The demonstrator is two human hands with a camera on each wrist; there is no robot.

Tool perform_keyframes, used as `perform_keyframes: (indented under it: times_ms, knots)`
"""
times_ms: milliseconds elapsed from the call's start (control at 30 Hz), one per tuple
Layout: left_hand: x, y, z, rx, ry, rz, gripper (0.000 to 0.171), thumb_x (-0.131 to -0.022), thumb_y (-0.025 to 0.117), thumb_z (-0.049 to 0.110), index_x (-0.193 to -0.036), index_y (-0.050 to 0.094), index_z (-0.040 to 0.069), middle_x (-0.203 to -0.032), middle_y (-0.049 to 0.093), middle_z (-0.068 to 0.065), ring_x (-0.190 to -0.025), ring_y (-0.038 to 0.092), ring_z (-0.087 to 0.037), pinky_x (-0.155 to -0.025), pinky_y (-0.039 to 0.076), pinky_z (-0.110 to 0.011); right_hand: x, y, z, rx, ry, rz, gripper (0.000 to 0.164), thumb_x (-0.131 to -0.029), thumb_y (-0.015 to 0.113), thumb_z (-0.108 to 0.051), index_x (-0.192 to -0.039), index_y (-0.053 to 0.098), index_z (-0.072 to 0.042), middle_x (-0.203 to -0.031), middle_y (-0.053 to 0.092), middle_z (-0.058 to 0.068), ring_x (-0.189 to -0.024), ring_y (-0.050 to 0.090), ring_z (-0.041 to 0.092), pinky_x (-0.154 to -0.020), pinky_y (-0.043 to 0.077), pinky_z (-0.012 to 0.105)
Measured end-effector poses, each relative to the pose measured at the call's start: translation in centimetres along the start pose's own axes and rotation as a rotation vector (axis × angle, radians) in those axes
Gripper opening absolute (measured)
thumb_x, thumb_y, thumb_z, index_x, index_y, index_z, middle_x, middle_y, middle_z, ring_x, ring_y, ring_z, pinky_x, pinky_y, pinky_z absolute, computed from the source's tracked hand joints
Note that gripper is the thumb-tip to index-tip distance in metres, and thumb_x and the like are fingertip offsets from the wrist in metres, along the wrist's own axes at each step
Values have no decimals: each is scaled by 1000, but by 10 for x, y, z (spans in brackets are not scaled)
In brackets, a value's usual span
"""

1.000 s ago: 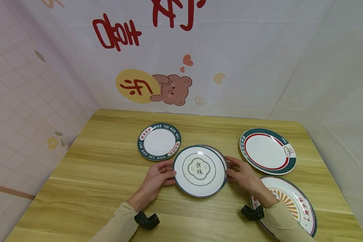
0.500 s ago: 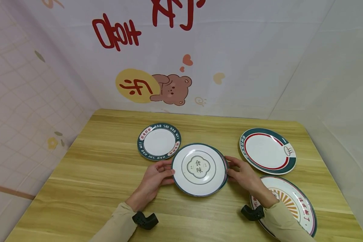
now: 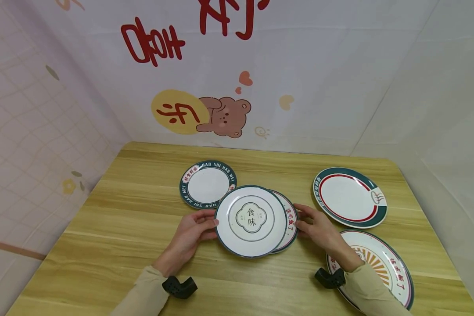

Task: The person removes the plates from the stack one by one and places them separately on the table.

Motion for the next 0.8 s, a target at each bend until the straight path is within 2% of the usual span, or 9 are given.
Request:
perform_keyframes:
  times_ms: [333, 633, 800]
  knots:
    - [2, -23, 10, -14, 7, 15, 36, -96, 68, -3, -131, 60, -10, -107, 70, -12, -81, 71, -18, -75, 64, -30, 1, 1, -2, -4, 0, -3, 58, -101, 61, -3, -155, 40, 2, -136, 51, 28, -115, 59, 35, -89, 62, 41]
    - [6, -45, 23, -19, 31, 35, 39, -98, 67, 0, -133, 55, -12, -108, 69, -11, -84, 71, -18, -78, 64, -30, 2, 1, -2, 8, 4, 6, 58, -101, 61, -4, -155, 40, 3, -136, 51, 28, -115, 59, 35, -89, 62, 43]
    - [8, -56, 27, -10, 22, 46, 40, -98, 69, 3, -134, 56, -10, -111, 69, -10, -88, 70, -17, -80, 63, -30, 2, 2, -2, -3, 3, 6, 58, -101, 61, -3, -155, 41, 3, -136, 52, 28, -116, 60, 34, -89, 62, 41]
Point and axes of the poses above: each hand's wrist, its own x-axis away from the middle knuckle, its own y-axis out of the palm, z = x × y, the point moved 7 cm from there along -x, towards the middle knuckle
